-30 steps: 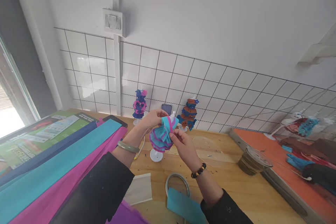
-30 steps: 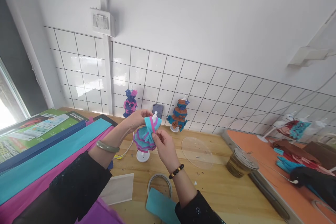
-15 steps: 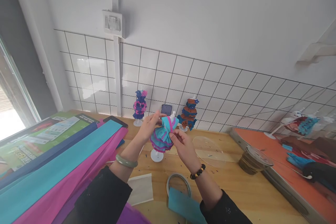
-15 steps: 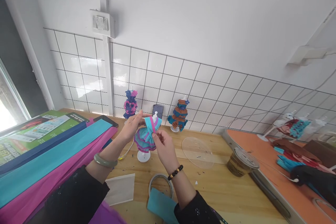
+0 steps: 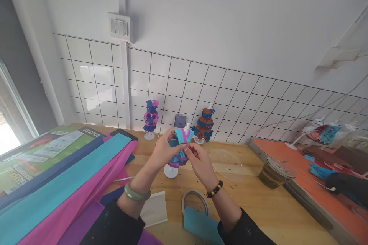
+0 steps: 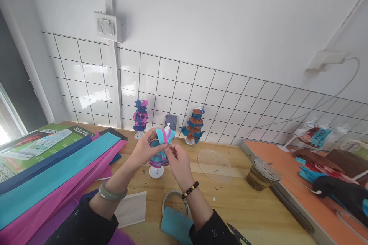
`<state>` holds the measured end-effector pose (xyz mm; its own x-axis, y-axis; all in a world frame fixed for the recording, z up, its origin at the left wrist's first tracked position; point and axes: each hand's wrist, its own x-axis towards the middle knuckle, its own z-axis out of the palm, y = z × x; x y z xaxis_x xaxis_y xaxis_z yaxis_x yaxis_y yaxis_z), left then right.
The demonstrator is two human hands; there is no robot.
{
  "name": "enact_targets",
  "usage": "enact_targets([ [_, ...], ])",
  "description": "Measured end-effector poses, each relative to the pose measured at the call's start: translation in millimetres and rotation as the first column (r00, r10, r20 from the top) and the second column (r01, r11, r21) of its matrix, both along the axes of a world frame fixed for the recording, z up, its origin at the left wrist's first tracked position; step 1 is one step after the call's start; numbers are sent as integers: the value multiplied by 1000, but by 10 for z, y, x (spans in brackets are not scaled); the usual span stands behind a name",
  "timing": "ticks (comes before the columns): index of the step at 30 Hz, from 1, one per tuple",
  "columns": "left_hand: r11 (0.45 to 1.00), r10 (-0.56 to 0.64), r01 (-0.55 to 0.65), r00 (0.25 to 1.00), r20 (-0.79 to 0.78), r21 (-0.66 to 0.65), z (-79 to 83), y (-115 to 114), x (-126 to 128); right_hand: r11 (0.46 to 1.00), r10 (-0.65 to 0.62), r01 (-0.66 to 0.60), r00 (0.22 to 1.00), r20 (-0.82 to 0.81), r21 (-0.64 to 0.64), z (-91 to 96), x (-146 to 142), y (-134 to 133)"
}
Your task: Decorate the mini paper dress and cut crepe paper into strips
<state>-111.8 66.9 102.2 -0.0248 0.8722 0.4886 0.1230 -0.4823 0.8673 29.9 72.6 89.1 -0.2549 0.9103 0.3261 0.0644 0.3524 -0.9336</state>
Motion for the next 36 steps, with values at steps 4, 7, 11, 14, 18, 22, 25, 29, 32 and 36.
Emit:
enact_targets([
  [4, 993, -117, 118, 993, 29, -28, 25, -5, -68, 999, -36, 36, 998, 41, -7, 32, -6, -47],
  [7, 978, -204, 206, 977, 56, -42, 44, -4, -118, 996, -84, 84, 994, 70, -3, 69, -28, -89],
  [11, 965, -256, 259, 964, 72, -49, 47, -1, -150, 993, -117, 117, 991, 70, -10, 107, -27, -138],
  [14, 963, -260, 264, 963, 69, -53, 35, 5, -152, 992, -125, 127, 991, 48, -23, 115, -4, -164],
  [18, 964, -261, 263, 964, 60, -35, 23, 12, -143, 994, -101, 101, 995, 16, -29, 83, 6, -179],
  [22, 965, -258, 259, 965, 46, -35, 30, 6, -134, 993, -117, 117, 993, 6, -23, 25, -23, -188],
  [25, 962, -269, 271, 962, 45, -40, 44, -2, -138, 991, -131, 131, 991, -7, 1, 7, -40, -201],
  [29, 936, -350, 350, 937, 6, -44, 77, -16, -185, 990, -143, 143, 990, -6, 6, 26, -27, -208],
  [32, 925, -377, 374, 925, -48, -65, 96, -27, -234, 994, -104, 102, 994, -40, -38, 37, -3, -190],
  [36, 920, -387, 380, 919, -76, -93, 95, -28, -255, 996, -68, 64, 995, -71, -62, 49, 27, -176],
])
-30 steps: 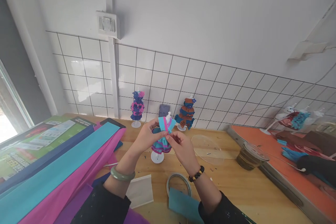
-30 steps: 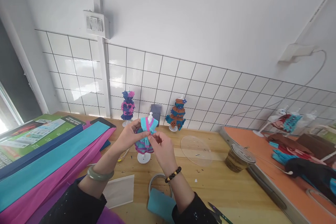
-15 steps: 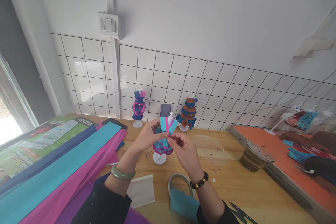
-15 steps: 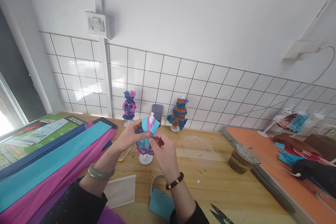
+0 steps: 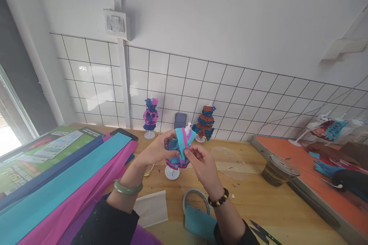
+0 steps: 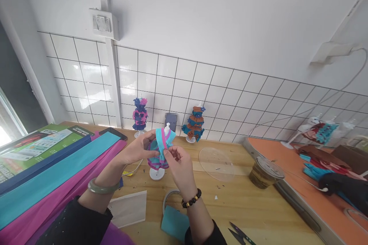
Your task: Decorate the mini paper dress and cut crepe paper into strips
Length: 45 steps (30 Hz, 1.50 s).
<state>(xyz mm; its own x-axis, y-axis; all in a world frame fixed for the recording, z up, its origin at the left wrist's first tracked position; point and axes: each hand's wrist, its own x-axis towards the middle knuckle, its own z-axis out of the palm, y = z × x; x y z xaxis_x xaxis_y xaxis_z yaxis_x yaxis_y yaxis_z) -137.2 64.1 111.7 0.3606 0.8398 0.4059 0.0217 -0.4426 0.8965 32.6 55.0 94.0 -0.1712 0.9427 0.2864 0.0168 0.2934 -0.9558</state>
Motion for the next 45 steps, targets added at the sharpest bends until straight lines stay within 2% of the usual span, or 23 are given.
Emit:
enact_targets([
  [12, 998, 69, -69, 994, 89, 3, -17, 18, 75, 999, 39, -39, 998, 47, 9, 61, 20, -56],
  [19, 997, 68, -70, 994, 90, 22, -29, 40, 67, 997, -71, 68, 988, 137, 25, 82, -3, -148],
  [26, 997, 50, -55, 994, 100, 49, -38, 54, 62, 998, -54, 56, 995, 83, -24, 92, -12, -156],
  [29, 998, 40, -44, 995, 90, 36, -40, 54, 56, 999, -50, 50, 998, 32, -16, 66, 12, -101],
  [33, 999, 37, -41, 995, 96, 36, -52, 60, 48, 1000, -4, 4, 999, 37, 2, 47, 38, -59],
  [45, 998, 35, -40, 996, 84, 51, -53, 60, 52, 1000, 19, -19, 1000, -6, 1, -36, 22, 21],
])
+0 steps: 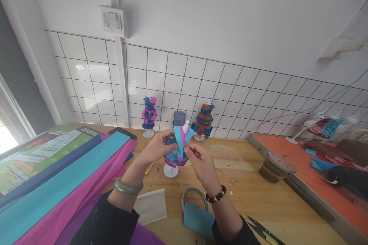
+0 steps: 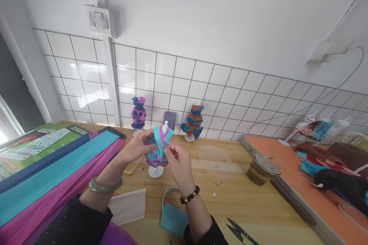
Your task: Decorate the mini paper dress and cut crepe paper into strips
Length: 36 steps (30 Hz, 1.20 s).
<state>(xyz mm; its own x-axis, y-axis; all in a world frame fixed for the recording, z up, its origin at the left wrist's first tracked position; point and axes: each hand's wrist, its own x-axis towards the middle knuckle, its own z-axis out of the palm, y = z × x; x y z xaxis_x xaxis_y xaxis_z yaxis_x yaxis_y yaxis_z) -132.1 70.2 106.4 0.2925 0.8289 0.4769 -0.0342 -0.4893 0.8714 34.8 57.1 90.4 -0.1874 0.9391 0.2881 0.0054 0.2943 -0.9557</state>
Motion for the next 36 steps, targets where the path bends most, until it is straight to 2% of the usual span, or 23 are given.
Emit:
enact_targets([
  [6, 1000, -20, 20, 1000, -9, -8, -11, 7, 5, 998, -51, 49, 998, 47, 49, -5, 2, -7],
  [15, 999, -40, 39, 999, -36, -36, 47, -55, 16, 995, -59, 54, 996, 64, 86, -65, -6, 19],
  [25, 977, 203, -207, 976, -74, -56, 49, -95, 172, 986, -110, 93, 987, 120, 139, -48, -3, 21],
  [30, 983, 176, -180, 982, -71, -42, 72, -108, 169, 980, -180, 163, 970, 162, 113, -23, 46, 41],
  [36, 985, 154, -159, 986, -64, -67, 67, -115, 181, 961, -196, 155, 966, 170, 230, 32, 95, 50],
])
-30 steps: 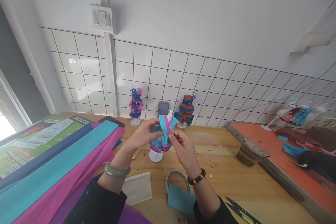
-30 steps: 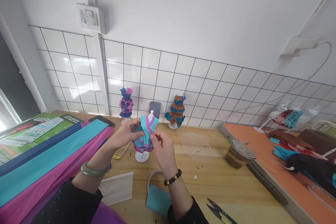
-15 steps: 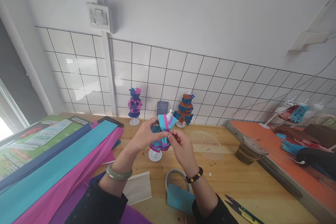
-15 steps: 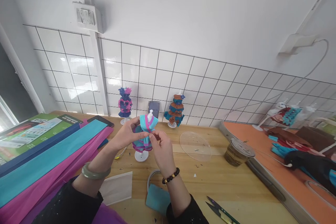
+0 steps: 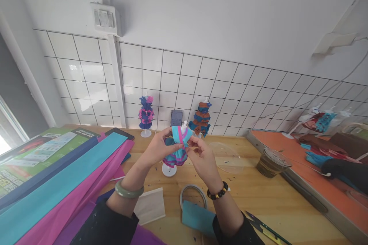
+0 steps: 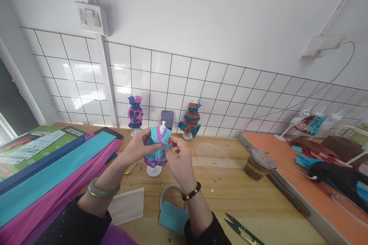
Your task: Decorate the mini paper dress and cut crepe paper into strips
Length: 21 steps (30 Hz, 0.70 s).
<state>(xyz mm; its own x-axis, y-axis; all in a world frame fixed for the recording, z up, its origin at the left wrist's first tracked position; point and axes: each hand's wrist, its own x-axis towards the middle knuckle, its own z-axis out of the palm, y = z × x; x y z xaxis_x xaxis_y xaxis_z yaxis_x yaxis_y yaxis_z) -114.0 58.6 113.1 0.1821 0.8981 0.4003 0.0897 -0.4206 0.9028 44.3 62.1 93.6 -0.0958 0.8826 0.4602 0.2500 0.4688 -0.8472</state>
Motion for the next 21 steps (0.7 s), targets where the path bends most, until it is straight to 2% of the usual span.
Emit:
enact_targets([
  [2, 1000, -8, 8, 1000, 15, -15, -5, -4, -4, 998, 59, -59, 998, -25, 12, 20, 2, -17],
  [5, 997, -59, 60, 998, 30, -44, -18, -4, -29, 976, 217, -218, 974, -63, -2, 66, 3, -64],
  [7, 994, -95, 96, 995, 23, -54, -30, 6, -54, 964, 266, -266, 962, -54, 12, 100, 5, -96],
  [9, 994, -102, 102, 995, 10, -47, -48, 27, -82, 965, 258, -257, 966, -20, 52, 123, 9, -118],
  [12, 1000, -28, 28, 1000, -9, 14, -89, 78, -117, 973, 212, -211, 977, -6, 93, 120, 14, -121],
  [17, 981, 144, -134, 987, -65, 141, -144, 151, -133, 981, 191, -189, 980, -62, 37, 58, 16, -79],
  [19, 981, 148, -134, 984, -96, 138, -134, 147, -125, 981, 193, -192, 977, -95, 10, 43, 17, -71],
  [21, 991, 94, -82, 989, -116, 109, -103, 126, -114, 980, 196, -198, 973, -123, -8, 42, 17, -74],
])
